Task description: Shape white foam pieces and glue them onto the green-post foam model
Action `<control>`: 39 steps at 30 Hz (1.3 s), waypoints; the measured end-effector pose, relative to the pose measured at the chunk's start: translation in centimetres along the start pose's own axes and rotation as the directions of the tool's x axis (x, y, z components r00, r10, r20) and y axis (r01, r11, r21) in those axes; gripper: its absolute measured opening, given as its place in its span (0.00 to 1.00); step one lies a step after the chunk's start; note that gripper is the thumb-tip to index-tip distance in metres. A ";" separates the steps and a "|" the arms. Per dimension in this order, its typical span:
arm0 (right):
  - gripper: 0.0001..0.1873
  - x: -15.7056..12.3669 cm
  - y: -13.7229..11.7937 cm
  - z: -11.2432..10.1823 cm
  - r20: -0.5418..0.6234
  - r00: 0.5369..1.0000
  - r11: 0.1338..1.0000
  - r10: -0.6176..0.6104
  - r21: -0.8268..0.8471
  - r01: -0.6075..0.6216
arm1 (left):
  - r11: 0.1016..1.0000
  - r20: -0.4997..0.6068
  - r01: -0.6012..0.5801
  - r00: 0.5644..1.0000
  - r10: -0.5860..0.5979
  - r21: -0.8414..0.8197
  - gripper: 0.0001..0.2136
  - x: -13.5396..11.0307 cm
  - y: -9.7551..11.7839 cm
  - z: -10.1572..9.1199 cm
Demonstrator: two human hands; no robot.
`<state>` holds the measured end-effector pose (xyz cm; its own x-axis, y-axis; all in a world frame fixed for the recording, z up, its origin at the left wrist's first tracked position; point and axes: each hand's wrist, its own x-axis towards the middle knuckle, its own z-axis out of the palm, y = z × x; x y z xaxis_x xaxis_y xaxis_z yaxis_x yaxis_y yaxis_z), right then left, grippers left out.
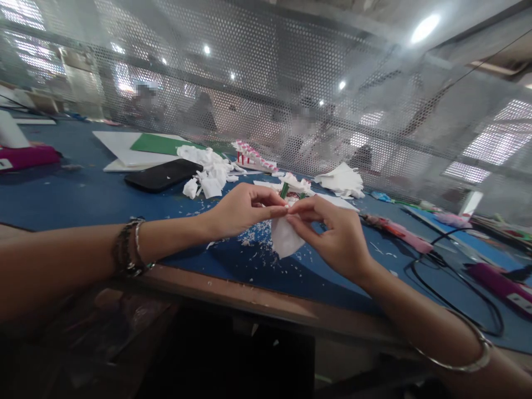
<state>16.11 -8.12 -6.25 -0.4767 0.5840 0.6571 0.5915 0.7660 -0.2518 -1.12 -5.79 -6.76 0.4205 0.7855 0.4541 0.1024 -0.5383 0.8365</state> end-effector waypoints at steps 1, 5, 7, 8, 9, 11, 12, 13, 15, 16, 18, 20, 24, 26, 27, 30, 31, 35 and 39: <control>0.05 0.0 0.1 -0.1 0.004 1.000 1.000 0.005 0.022 -0.005 | 1.000 0.007 -0.001 1.000 0.001 -0.006 0.05 0.0 0.0 0.0; 0.05 0.2 0.2 -0.2 0.049 0.998 0.999 0.025 0.028 -0.026 | 1.000 0.014 0.001 1.000 -0.001 -0.004 0.05 0.1 -0.1 -0.2; 0.06 0.3 0.2 -0.2 0.076 0.997 0.999 0.029 0.030 -0.031 | 1.000 0.020 0.006 1.000 -0.006 0.009 0.05 0.1 -0.3 -0.2; 0.06 0.3 0.2 -0.2 0.083 0.996 0.999 0.031 0.034 -0.034 | 1.000 0.026 0.003 1.000 -0.004 0.016 0.05 0.1 -0.3 -0.2; 0.06 0.4 0.2 -0.2 0.084 0.996 0.999 0.033 0.038 -0.037 | 1.000 0.033 0.000 0.999 -0.001 0.025 0.05 0.2 -0.5 -0.2; 0.05 0.4 0.2 -0.2 0.076 0.996 0.998 0.044 0.046 -0.048 | 0.999 0.047 -0.010 0.999 0.008 0.044 0.06 0.2 -0.7 -0.2; 0.05 0.4 0.2 -0.2 0.069 0.996 0.997 0.053 0.050 -0.057 | 0.999 0.052 -0.017 0.999 0.015 0.051 0.06 0.3 -0.8 -0.2; 0.05 0.4 0.2 -0.2 0.062 0.996 0.997 0.057 0.051 -0.061 | 0.998 0.058 -0.025 0.998 0.022 0.058 0.06 0.3 -0.9 -0.2; 0.05 0.4 0.2 -0.3 0.056 0.997 0.998 0.049 0.033 -0.051 | 0.996 0.063 -0.039 0.997 0.034 0.075 0.07 0.3 -0.9 -0.2; 0.05 0.4 0.1 -0.4 0.057 0.998 0.999 0.037 0.014 -0.038 | 0.995 0.064 -0.044 0.997 0.039 0.087 0.07 0.3 -0.9 -0.2; 0.05 0.5 0.1 -0.5 0.063 0.998 0.999 0.016 -0.029 -0.014 | 0.992 0.060 -0.055 0.997 0.049 0.112 0.07 0.3 -0.7 -0.2; 0.04 0.6 0.1 -0.5 0.079 0.997 0.999 0.017 -0.042 -0.013 | 0.989 0.058 -0.074 0.996 0.067 0.125 0.07 0.2 -0.6 -0.2; 0.03 0.6 0.3 -0.2 0.107 0.992 0.996 0.072 0.051 -0.077 | 0.988 0.065 -0.094 0.994 0.087 0.123 0.08 0.3 -0.8 -0.2; 0.04 0.6 0.3 -0.1 0.108 0.990 0.992 0.085 0.087 -0.094 | 0.990 0.069 -0.085 0.995 0.077 0.116 0.08 0.3 -0.9 -0.2; 0.04 0.5 0.4 -0.1 0.109 0.991 0.991 0.082 0.097 -0.093 | 0.991 0.071 -0.077 0.995 0.069 0.109 0.08 0.3 -0.9 -0.2; 0.04 0.5 0.4 -0.3 0.114 0.992 0.990 0.061 0.118 -0.075 | 0.996 0.083 -0.041 0.996 0.034 0.084 0.07 0.3 -0.9 -0.3; 0.05 0.5 0.4 -0.4 0.117 0.991 0.990 0.059 0.121 -0.073 | 0.997 0.092 -0.029 0.996 0.022 0.073 0.07 0.3 -0.9 -0.3; 0.05 0.4 0.3 -0.8 0.111 0.993 0.998 0.035 0.054 -0.041 | 0.999 0.142 -0.014 0.990 0.008 0.041 0.07 0.5 -1.0 -0.6; 0.06 0.5 0.2 -1.0 0.134 0.990 0.993 -0.044 -0.103 0.058 | 0.997 0.179 -0.036 0.984 0.024 0.069 0.07 0.6 -1.3 -0.7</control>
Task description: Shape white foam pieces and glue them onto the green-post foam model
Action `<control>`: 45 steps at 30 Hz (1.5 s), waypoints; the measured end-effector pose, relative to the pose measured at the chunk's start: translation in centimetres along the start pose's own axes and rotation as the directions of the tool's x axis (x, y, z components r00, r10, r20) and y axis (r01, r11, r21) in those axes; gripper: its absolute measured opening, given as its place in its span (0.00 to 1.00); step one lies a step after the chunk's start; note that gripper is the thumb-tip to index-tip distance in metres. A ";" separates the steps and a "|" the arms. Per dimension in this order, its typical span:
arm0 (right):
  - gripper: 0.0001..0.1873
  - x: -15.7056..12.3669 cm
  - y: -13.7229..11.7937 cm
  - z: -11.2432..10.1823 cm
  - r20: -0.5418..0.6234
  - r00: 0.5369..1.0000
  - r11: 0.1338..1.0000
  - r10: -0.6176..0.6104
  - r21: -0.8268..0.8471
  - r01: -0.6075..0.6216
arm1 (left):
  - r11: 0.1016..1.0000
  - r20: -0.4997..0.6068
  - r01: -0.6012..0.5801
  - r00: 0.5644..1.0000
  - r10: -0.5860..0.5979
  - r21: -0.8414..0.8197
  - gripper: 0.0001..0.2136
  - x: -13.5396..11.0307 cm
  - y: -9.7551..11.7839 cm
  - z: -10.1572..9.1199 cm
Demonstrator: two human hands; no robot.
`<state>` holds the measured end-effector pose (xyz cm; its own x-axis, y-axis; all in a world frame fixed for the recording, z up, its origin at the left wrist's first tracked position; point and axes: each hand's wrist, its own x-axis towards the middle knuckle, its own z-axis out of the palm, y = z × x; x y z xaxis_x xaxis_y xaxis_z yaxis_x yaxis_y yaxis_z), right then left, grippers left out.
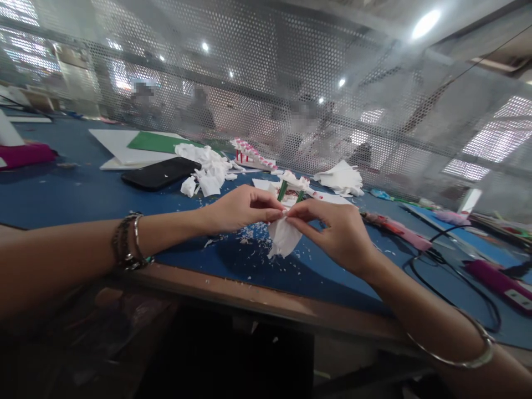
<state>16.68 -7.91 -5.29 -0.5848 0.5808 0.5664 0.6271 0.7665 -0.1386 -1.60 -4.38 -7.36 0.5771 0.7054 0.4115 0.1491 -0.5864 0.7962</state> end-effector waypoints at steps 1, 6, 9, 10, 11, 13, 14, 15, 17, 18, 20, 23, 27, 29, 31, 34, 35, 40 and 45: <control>0.06 0.0 0.0 0.0 0.011 1.000 0.999 -0.012 -0.030 0.013 | 1.000 0.002 -0.006 1.000 0.006 0.015 0.07 0.0 0.0 0.0; 0.05 0.3 0.1 0.3 0.001 1.000 0.998 0.031 0.053 -0.031 | 0.997 -0.032 -0.042 0.998 0.045 0.071 0.08 -0.2 0.0 0.2; 0.03 0.3 0.1 0.8 0.006 0.995 0.985 0.098 0.145 -0.098 | 0.993 -0.082 -0.060 0.994 0.069 0.105 0.08 -0.2 -0.1 0.3; 0.03 0.3 0.1 1.0 0.004 0.993 0.981 0.114 0.155 -0.114 | 0.991 -0.095 -0.064 0.993 0.075 0.116 0.08 -0.2 -0.2 0.3; 0.03 0.3 0.1 1.1 -0.005 0.992 0.979 0.125 0.160 -0.123 | 0.990 -0.104 -0.067 0.991 0.080 0.124 0.08 -0.2 -0.2 0.3; 0.03 0.3 0.2 1.2 -0.033 0.990 0.978 0.136 0.166 -0.129 | 0.990 -0.103 -0.067 0.991 0.080 0.128 0.09 -0.2 -0.3 0.4; 0.03 0.3 0.2 1.3 -0.044 0.989 0.977 0.139 0.168 -0.129 | 0.990 -0.098 -0.065 0.992 0.077 0.121 0.09 -0.2 -0.3 0.4; 0.03 0.3 0.2 1.3 -0.051 0.989 0.977 0.139 0.171 -0.128 | 0.992 -0.091 -0.063 0.993 0.073 0.109 0.09 -0.2 -0.3 0.4; 0.04 0.3 0.2 1.3 -0.053 0.989 0.977 0.139 0.173 -0.128 | 0.995 -0.080 -0.059 0.995 0.066 0.077 0.08 -0.2 -0.3 0.4; 0.04 0.3 0.2 1.3 -0.051 0.989 0.977 0.141 0.170 -0.130 | 0.996 -0.079 -0.060 0.995 0.065 0.060 0.08 -0.2 -0.2 0.5; 0.04 0.4 0.1 1.2 -0.049 0.988 0.977 0.145 0.163 -0.136 | 0.997 -0.082 -0.065 0.994 0.068 0.036 0.07 -0.2 -0.1 0.5; 0.03 0.4 -0.1 1.2 -0.060 0.987 0.978 0.147 0.157 -0.136 | 0.998 -0.080 -0.050 0.995 0.052 0.026 0.08 -0.3 0.2 0.7; 0.04 0.3 -0.3 1.2 -0.087 0.987 0.979 0.135 0.168 -0.119 | 0.999 -0.086 -0.044 0.995 0.043 -0.017 0.08 -0.4 0.4 0.9; 0.03 0.3 -0.3 1.3 -0.108 0.985 0.978 0.134 0.174 -0.114 | 0.998 -0.098 -0.055 0.994 0.052 -0.023 0.08 -0.4 0.3 1.0; 0.03 0.2 -0.3 1.3 -0.120 0.982 0.974 0.147 0.191 -0.122 | 0.998 -0.107 -0.060 0.993 0.060 -0.003 0.09 -0.5 0.3 0.9; 0.03 0.2 -0.3 1.2 -0.114 0.979 0.958 0.169 0.255 -0.135 | 0.997 -0.120 -0.070 0.990 0.075 0.042 0.09 -0.5 0.3 0.8; 0.03 0.2 -0.2 1.2 -0.110 0.978 0.949 0.178 0.283 -0.141 | 0.996 -0.121 -0.073 0.990 0.078 0.047 0.09 -0.5 0.3 0.7; 0.05 0.4 -0.2 0.7 -0.065 0.970 0.889 0.232 0.420 -0.185 | 0.997 -0.096 -0.082 0.992 0.082 0.000 0.08 -0.6 0.5 0.5; 0.03 0.4 -0.2 0.6 -0.042 0.972 0.876 0.231 0.444 -0.189 | 0.995 -0.096 -0.091 0.991 0.093 0.031 0.07 -0.6 0.5 0.5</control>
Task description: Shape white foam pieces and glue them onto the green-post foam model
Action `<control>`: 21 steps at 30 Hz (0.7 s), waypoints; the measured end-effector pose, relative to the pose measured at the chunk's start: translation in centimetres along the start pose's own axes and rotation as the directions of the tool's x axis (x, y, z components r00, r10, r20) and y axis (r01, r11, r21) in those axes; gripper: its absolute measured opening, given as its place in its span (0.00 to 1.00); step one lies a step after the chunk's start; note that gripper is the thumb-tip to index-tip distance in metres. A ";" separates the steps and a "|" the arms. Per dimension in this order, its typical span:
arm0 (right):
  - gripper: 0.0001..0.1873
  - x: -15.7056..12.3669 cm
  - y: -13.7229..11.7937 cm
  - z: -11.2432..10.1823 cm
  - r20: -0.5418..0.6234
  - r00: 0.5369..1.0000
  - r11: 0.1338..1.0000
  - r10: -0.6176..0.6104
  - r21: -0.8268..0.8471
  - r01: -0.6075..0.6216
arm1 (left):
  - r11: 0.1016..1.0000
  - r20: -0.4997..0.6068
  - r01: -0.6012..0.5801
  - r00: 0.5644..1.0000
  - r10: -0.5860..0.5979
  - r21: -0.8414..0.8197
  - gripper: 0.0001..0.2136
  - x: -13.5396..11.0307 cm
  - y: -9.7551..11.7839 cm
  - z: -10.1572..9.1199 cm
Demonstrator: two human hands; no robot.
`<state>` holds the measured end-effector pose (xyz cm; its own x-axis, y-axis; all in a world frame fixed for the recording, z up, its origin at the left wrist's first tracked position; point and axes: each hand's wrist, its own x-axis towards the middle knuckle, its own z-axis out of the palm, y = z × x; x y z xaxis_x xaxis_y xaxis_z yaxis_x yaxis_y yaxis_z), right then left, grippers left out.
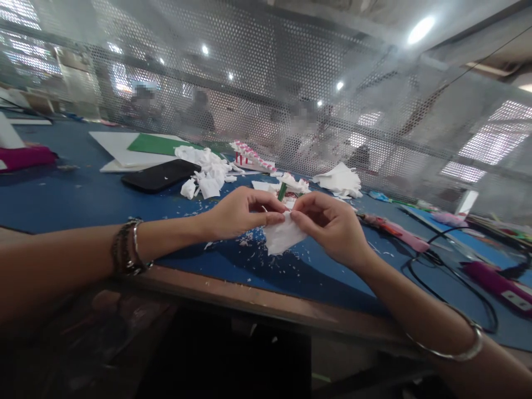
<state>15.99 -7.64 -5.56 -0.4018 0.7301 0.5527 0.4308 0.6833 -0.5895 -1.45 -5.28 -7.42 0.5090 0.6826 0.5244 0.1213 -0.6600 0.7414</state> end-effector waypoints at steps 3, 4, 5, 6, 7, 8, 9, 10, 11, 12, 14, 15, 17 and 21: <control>0.03 -0.1 0.1 0.1 0.001 1.000 0.999 -0.002 0.038 0.002 | 1.000 -0.009 -0.024 1.000 0.024 0.018 0.07 0.0 0.0 0.0; 0.03 -0.1 0.1 0.1 0.002 1.000 0.999 -0.003 0.053 0.003 | 0.999 -0.011 -0.029 1.000 0.029 0.019 0.07 0.0 0.0 0.0; 0.03 -0.1 0.1 0.1 0.003 1.000 0.997 -0.006 0.071 0.006 | 0.999 -0.013 -0.031 0.999 0.031 0.016 0.07 0.0 0.0 0.0; 0.03 -0.1 0.1 0.1 0.005 1.000 0.996 -0.009 0.089 0.009 | 1.000 -0.014 -0.030 0.999 0.030 0.008 0.07 0.0 0.0 0.0; 0.03 -0.1 0.0 0.1 0.007 1.000 0.994 -0.013 0.106 0.012 | 1.000 -0.017 -0.025 1.000 0.025 -0.004 0.07 -0.1 0.0 0.0; 0.03 -0.1 0.0 0.1 0.008 1.000 0.993 -0.016 0.120 0.015 | 1.000 -0.019 -0.019 1.000 0.019 -0.019 0.07 -0.1 0.0 0.0; 0.03 -0.1 0.0 0.1 0.009 1.000 0.991 -0.018 0.131 0.016 | 0.999 -0.018 -0.013 1.000 0.012 -0.038 0.07 -0.1 0.0 0.1; 0.03 -0.1 -0.1 0.1 0.013 1.000 0.990 -0.017 0.137 0.015 | 0.998 -0.018 -0.006 1.000 0.005 -0.060 0.07 -0.1 0.0 0.1; 0.03 0.0 -0.1 0.1 0.014 1.000 0.990 -0.013 0.142 0.010 | 0.996 -0.018 0.001 1.000 -0.002 -0.085 0.07 -0.1 0.1 0.2; 0.03 0.0 -0.1 0.1 0.018 1.000 0.989 -0.005 0.147 0.002 | 0.994 -0.018 0.005 1.000 -0.007 -0.114 0.07 -0.1 0.1 0.2; 0.03 0.0 -0.1 0.2 0.027 1.000 0.986 0.014 0.165 -0.018 | 0.986 -0.021 0.012 1.000 -0.015 -0.164 0.09 -0.1 0.2 0.3; 0.03 0.0 -0.1 0.2 0.033 0.999 0.984 0.026 0.176 -0.031 | 0.983 -0.022 0.015 1.000 -0.019 -0.183 0.09 -0.1 0.3 0.3; 0.03 0.0 -0.1 0.2 0.044 0.998 0.977 0.049 0.205 -0.057 | 0.979 -0.017 0.026 0.999 -0.030 -0.204 0.07 -0.2 0.4 0.3; 0.03 -0.1 -0.1 0.2 0.061 0.997 0.975 0.056 0.212 -0.068 | 0.974 -0.012 0.030 0.999 -0.033 -0.227 0.04 -0.2 0.3 0.3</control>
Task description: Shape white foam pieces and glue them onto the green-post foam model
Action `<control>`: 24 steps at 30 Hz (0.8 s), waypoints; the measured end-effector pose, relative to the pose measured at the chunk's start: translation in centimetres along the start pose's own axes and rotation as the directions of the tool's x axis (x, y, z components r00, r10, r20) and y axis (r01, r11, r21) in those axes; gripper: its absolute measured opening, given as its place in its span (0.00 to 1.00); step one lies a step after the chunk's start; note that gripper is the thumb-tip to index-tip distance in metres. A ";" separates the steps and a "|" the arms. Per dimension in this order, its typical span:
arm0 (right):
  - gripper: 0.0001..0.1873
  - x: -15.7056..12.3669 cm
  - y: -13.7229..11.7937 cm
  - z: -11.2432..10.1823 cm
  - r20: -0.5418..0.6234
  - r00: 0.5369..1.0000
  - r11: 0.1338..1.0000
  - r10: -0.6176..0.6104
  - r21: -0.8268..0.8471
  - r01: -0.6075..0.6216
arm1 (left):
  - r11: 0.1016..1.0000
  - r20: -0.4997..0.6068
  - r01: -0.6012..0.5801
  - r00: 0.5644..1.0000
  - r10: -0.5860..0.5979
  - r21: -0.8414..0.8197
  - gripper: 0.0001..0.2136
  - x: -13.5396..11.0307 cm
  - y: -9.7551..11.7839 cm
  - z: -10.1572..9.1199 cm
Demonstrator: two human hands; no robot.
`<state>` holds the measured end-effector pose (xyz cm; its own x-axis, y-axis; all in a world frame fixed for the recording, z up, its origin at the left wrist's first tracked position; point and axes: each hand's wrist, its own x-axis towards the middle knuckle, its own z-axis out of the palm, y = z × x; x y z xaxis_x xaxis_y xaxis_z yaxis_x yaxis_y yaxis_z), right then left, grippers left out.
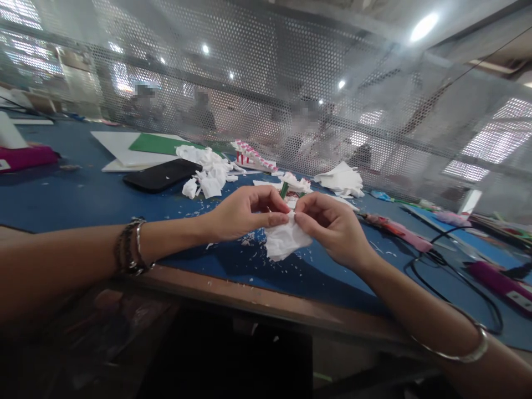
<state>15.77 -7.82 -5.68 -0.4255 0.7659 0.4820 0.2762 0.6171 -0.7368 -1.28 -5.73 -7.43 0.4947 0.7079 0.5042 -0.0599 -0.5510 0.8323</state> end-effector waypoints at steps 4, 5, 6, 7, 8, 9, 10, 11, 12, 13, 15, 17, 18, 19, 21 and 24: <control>0.03 -0.1 0.1 0.2 -0.025 0.999 0.998 -0.026 -0.061 0.025 | 1.000 -0.013 -0.005 1.000 0.005 0.028 0.05 0.2 -0.3 0.0; 0.03 -0.1 0.1 0.2 -0.037 0.999 0.996 -0.039 -0.083 0.036 | 0.999 -0.021 -0.012 1.000 0.012 0.038 0.05 0.2 -0.4 0.0; 0.02 -0.1 0.2 0.3 -0.050 0.997 0.993 -0.058 -0.109 0.052 | 0.999 -0.031 -0.024 0.999 0.025 0.047 0.06 0.3 -0.4 0.0; 0.02 -0.2 0.3 0.3 -0.063 0.995 0.988 -0.078 -0.136 0.069 | 0.998 -0.041 -0.038 0.998 0.040 0.056 0.06 0.4 -0.4 0.0; 0.02 -0.2 0.3 0.4 -0.072 0.993 0.983 -0.098 -0.165 0.085 | 0.996 -0.052 -0.051 0.997 0.055 0.067 0.05 0.4 -0.4 0.0; 0.02 -0.2 0.4 0.4 -0.080 0.990 0.977 -0.115 -0.191 0.099 | 0.995 -0.062 -0.061 0.996 0.066 0.079 0.05 0.4 -0.4 0.0; 0.02 -0.2 0.4 0.4 -0.086 0.988 0.971 -0.131 -0.213 0.110 | 0.994 -0.073 -0.065 0.995 0.072 0.092 0.05 0.4 -0.4 0.1; 0.02 -0.2 0.5 0.4 -0.091 0.985 0.965 -0.145 -0.235 0.121 | 0.993 -0.082 -0.063 0.994 0.071 0.104 0.05 0.4 -0.4 0.1; 0.01 -0.3 0.5 0.4 -0.095 0.983 0.958 -0.160 -0.255 0.131 | 0.992 -0.089 -0.059 0.994 0.070 0.115 0.06 0.4 -0.4 0.2; 0.01 -0.3 0.5 0.4 -0.098 0.979 0.951 -0.177 -0.275 0.144 | 0.990 -0.098 -0.058 0.993 0.070 0.127 0.06 0.4 -0.3 0.2; 0.01 -0.4 0.6 0.4 -0.101 0.970 0.932 -0.220 -0.316 0.179 | 0.987 -0.112 -0.065 0.990 0.082 0.145 0.06 0.3 -0.3 0.2; 0.01 -0.4 0.6 0.4 -0.095 0.958 0.907 -0.269 -0.359 0.219 | 0.985 -0.116 -0.079 0.989 0.097 0.154 0.06 0.2 -0.3 0.3; 0.01 -0.4 0.6 0.4 -0.091 0.952 0.893 -0.291 -0.382 0.237 | 0.984 -0.115 -0.084 0.988 0.103 0.155 0.05 0.2 -0.3 0.3; 0.01 -0.4 0.6 0.3 -0.087 0.946 0.879 -0.311 -0.405 0.251 | 0.984 -0.113 -0.087 0.988 0.105 0.154 0.05 0.2 -0.3 0.3; 0.01 -0.4 0.6 0.3 -0.084 0.937 0.854 -0.340 -0.446 0.270 | 0.983 -0.109 -0.088 0.988 0.106 0.159 0.05 0.1 -0.3 0.3; 0.01 -0.3 0.6 0.4 -0.085 0.928 0.827 -0.362 -0.490 0.278 | 0.976 -0.096 -0.102 0.988 0.122 0.190 0.06 0.0 -0.2 0.4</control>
<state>15.75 -7.74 -6.48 -0.4220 0.5028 0.7544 0.5320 0.8111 -0.2431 -0.94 -5.78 -7.67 0.3986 0.6746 0.6213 0.0564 -0.6942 0.7176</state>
